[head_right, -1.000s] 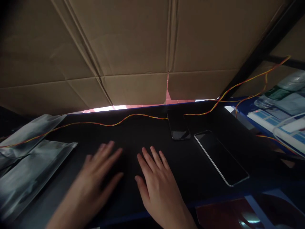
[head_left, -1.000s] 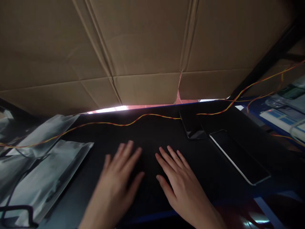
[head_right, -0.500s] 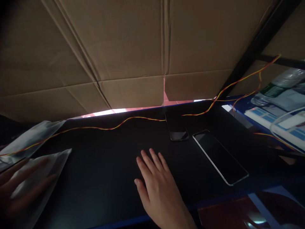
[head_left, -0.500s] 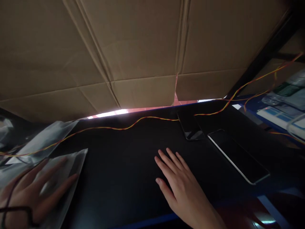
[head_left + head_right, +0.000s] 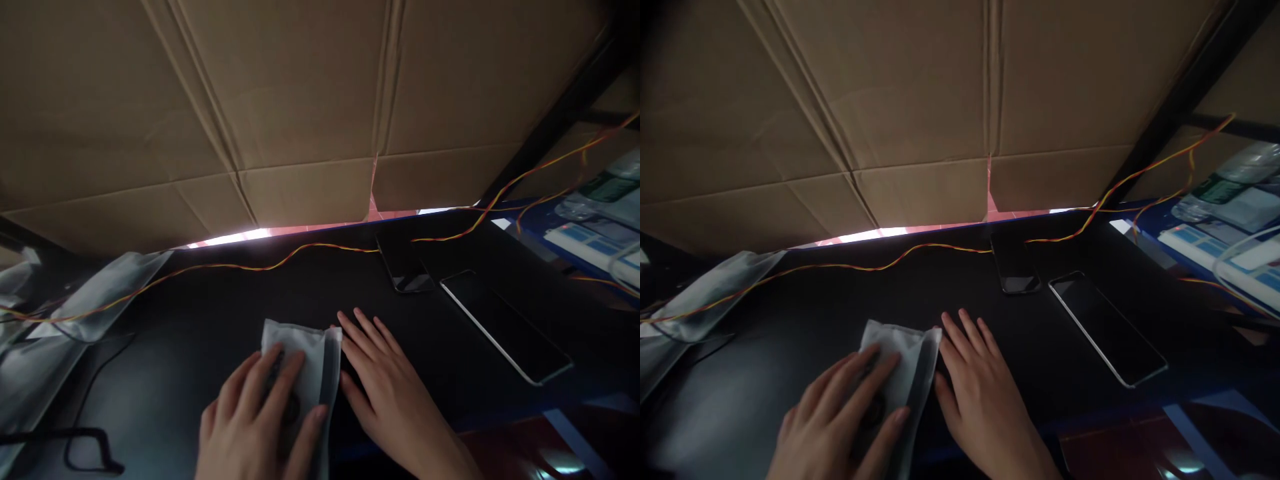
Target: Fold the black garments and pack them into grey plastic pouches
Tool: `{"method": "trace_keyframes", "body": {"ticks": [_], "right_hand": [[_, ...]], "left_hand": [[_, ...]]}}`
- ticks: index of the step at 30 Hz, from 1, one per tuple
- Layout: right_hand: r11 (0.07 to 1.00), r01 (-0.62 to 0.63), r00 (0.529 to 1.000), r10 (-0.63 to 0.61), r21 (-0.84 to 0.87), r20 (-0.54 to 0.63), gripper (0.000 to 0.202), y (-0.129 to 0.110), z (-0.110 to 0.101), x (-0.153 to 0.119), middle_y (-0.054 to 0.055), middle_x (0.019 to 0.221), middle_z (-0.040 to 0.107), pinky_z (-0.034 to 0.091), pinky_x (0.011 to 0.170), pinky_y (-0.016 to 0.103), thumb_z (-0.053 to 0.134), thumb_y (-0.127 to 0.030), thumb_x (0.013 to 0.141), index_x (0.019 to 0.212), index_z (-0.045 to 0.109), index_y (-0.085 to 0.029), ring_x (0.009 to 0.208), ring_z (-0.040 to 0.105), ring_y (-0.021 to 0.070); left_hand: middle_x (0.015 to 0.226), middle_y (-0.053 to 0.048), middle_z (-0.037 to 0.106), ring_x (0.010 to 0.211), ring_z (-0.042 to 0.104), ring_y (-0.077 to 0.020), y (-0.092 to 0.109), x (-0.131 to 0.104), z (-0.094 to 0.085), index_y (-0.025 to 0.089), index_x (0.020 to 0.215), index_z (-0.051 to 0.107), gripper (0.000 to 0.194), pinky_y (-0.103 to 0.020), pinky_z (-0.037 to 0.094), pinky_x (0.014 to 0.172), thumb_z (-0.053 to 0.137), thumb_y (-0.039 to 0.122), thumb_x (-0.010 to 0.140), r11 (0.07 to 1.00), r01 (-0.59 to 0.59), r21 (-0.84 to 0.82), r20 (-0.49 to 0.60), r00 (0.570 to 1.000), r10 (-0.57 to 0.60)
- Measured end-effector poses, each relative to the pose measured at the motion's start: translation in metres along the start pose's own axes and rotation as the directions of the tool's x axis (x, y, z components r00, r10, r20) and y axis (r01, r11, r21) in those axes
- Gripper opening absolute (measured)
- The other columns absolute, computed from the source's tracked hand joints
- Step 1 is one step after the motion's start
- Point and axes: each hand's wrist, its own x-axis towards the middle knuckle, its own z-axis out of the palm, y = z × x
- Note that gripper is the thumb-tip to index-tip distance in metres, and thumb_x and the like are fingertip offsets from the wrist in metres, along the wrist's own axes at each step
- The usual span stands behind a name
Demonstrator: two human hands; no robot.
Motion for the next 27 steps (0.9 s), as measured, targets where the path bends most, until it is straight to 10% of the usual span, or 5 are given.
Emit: {"method": "trace_keyframes", "body": {"ticks": [4, 9, 18, 27], "right_hand": [[0.998, -0.042, 0.994, 0.046, 0.036, -0.099, 0.052, 0.003, 0.008, -0.002, 0.012, 0.17, 0.054, 0.047, 0.129, 0.06, 0.048, -0.015, 0.109, 0.16, 0.055, -0.015, 0.161, 0.047, 0.0301], [0.982, -0.167, 0.961, 0.181, 0.084, -0.208, 0.046, 0.003, 0.006, 0.006, 0.012, 0.151, 0.07, 0.059, 0.113, 0.053, 0.041, -0.016, 0.112, 0.153, 0.062, -0.019, 0.141, 0.065, 0.0292], [0.884, -0.439, 0.894, 0.448, 0.162, -0.019, 0.028, -0.005, -0.014, 0.045, 0.003, 0.084, 0.077, 0.05, 0.065, 0.038, 0.052, -0.032, 0.113, 0.093, 0.07, -0.024, 0.074, 0.075, 0.0243], [0.864, -0.436, 0.9, 0.41, 0.253, 0.149, 0.026, -0.014, -0.019, 0.039, -0.002, 0.078, 0.077, 0.05, 0.061, 0.029, 0.056, -0.023, 0.108, 0.084, 0.065, -0.026, 0.071, 0.078, 0.0182]], "left_hand": [[0.136, -0.01, 0.078, 0.13, 0.069, -0.0428, 0.019, 0.035, 0.005, 0.031, 0.137, 0.071, 0.037, -0.067, 0.061, 0.094, 0.057, 0.047, 0.106, 0.996, -0.07, 0.059, -0.005, 0.997, 0.071], [0.169, -0.007, 0.056, 0.16, 0.048, -0.0351, 0.012, 0.044, 0.02, 0.027, 0.17, 0.042, 0.059, -0.061, 0.053, 0.118, 0.049, 0.034, 0.112, 0.952, -0.306, 0.02, 0.068, 0.95, 0.304], [0.172, -0.007, 0.053, 0.159, 0.05, -0.0353, 0.02, 0.033, 0.032, 0.025, 0.17, 0.042, 0.057, -0.065, 0.053, 0.119, 0.046, 0.033, 0.114, 0.974, -0.218, 0.069, 0.061, 0.975, 0.214], [0.167, -0.005, 0.059, 0.157, 0.053, -0.0371, 0.024, 0.034, 0.038, 0.028, 0.166, 0.05, 0.053, -0.074, 0.052, 0.117, 0.044, 0.027, 0.113, 1.0, -0.028, 0.015, 0.025, 0.999, 0.027]]}}
